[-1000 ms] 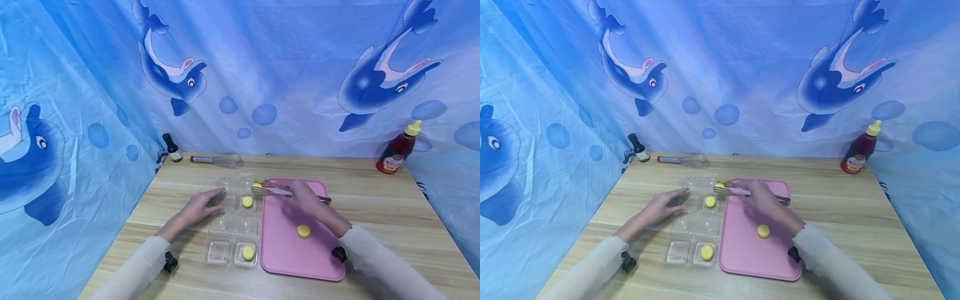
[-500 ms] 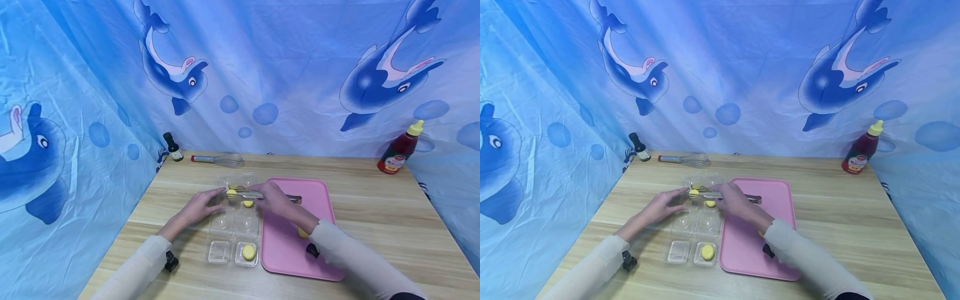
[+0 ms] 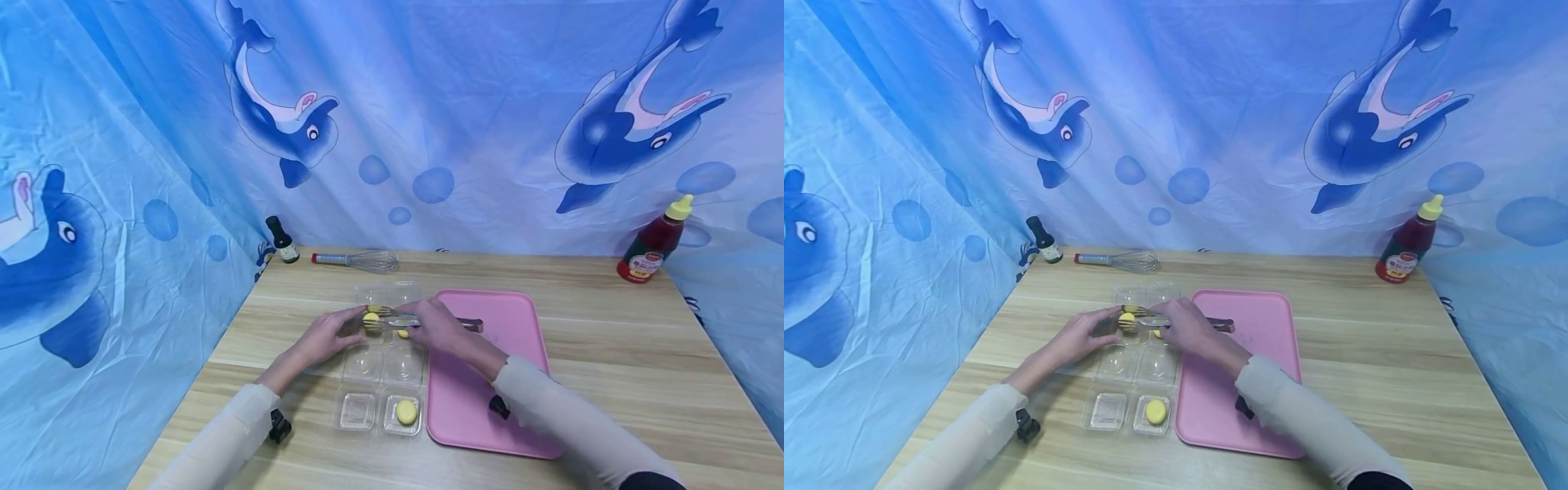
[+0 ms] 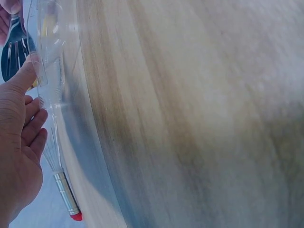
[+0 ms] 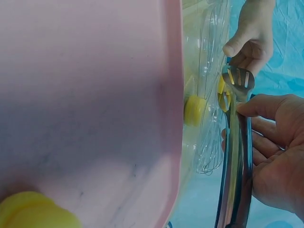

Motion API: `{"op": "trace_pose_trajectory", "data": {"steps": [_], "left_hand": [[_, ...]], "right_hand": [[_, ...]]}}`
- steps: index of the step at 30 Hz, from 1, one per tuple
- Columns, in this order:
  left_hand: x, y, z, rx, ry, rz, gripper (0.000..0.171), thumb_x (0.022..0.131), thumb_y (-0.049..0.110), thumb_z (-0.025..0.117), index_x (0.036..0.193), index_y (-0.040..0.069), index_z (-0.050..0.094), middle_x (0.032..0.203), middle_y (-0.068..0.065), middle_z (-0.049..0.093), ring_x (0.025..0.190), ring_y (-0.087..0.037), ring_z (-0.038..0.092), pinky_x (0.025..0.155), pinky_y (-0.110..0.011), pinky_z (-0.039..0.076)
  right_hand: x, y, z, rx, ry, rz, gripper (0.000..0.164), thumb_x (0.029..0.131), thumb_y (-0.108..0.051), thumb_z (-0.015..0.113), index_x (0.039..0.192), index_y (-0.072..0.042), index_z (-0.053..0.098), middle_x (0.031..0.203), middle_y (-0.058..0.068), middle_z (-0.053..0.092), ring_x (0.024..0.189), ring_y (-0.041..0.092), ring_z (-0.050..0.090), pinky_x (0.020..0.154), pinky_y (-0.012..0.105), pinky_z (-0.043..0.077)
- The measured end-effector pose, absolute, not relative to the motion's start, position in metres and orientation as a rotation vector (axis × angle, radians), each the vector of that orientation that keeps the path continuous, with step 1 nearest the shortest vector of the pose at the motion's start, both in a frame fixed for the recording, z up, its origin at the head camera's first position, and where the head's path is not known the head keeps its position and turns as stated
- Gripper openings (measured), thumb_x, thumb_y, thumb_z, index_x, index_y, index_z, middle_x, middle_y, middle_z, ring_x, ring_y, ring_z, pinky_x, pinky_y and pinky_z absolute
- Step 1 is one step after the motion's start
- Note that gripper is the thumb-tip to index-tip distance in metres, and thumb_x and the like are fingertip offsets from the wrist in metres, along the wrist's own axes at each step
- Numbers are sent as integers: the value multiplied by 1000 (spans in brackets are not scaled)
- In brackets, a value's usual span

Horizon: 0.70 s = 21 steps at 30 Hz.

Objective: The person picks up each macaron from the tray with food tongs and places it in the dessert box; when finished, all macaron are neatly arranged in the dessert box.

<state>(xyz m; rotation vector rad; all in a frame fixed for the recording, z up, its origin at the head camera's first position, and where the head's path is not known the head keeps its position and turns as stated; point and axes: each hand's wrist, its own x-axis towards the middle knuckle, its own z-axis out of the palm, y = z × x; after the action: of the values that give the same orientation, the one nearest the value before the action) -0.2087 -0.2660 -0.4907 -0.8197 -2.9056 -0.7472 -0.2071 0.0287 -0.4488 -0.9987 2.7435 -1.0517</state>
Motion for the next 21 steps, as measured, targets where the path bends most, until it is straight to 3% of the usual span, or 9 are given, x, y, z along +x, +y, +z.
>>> {"op": "trace_pose_trajectory", "data": {"steps": [4, 11, 18, 21], "left_hand": [[-209, -266, -491, -836, -2896, -750, 73, 91, 35, 86, 152, 7, 57, 150, -13, 61, 135, -35, 61, 116, -51, 47], [-209, -265, -491, -849, -2869, -747, 74, 90, 36, 86, 152, 8, 58, 146, -14, 64, 132, -36, 63, 115, -52, 49], [-208, -265, -490, -851, -2859, -740, 73, 90, 36, 86, 151, 8, 58, 145, -14, 65, 131, -35, 64, 114, -51, 50], [-208, -265, -490, -855, -2857, -742, 73, 90, 35, 87, 151, 8, 58, 144, -13, 66, 130, -35, 64, 113, -51, 50]], "right_hand": [[-208, 28, -450, -1000, 2752, -1026, 51, 83, 11, 74, 132, -2, 74, 124, 18, 75, 43, 3, 35, 41, 17, 38], [-208, 28, -448, -1008, 2736, -1027, 48, 83, 11, 74, 129, -4, 76, 118, 17, 78, 67, 12, 63, 51, 22, 50], [-208, 27, -449, -972, 2735, -1019, 52, 83, 11, 74, 134, -2, 73, 126, 19, 75, 44, 5, 38, 39, 18, 37], [-207, 27, -449, -951, 2737, -1012, 53, 84, 11, 74, 135, -3, 72, 127, 19, 74, 41, 3, 33, 37, 17, 35]]}}
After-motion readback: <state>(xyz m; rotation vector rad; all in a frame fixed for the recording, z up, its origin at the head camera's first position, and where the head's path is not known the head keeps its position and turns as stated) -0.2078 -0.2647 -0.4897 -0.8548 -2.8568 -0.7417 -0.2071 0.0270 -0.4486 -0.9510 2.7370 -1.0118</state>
